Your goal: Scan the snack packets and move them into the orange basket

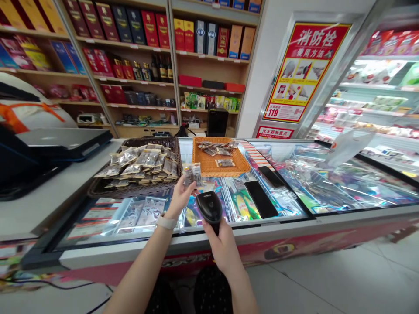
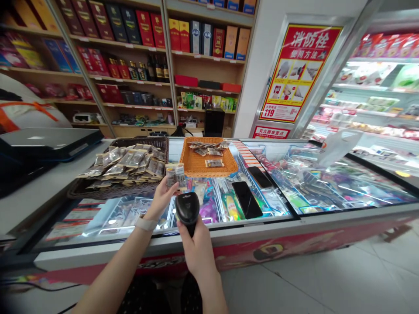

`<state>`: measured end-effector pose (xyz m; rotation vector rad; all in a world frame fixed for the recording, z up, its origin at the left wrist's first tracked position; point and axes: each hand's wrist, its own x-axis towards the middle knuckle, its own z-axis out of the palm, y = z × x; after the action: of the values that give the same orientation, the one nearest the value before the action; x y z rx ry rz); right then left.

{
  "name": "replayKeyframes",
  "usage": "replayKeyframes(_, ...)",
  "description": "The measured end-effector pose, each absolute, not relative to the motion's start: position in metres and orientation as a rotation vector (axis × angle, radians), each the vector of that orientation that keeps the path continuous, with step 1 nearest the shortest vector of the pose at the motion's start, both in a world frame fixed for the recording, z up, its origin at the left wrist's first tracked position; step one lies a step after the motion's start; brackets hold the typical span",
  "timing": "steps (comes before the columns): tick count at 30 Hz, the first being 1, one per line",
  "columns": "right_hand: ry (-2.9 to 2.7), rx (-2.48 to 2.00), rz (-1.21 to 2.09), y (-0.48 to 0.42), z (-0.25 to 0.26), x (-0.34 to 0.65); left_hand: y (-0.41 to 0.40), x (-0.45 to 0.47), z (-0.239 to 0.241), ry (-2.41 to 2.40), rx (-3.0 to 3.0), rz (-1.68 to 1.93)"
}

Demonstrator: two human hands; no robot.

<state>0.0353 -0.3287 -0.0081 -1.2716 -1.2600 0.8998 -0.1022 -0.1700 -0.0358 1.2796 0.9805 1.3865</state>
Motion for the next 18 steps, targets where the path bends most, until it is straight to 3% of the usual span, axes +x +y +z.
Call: replayKeyframes(18,-1.350,-1.314,0.829,-0.3282,-0.0026,0.0277,-0.1805,-0.0992,-0.0264,0.934,1.231,1.329)
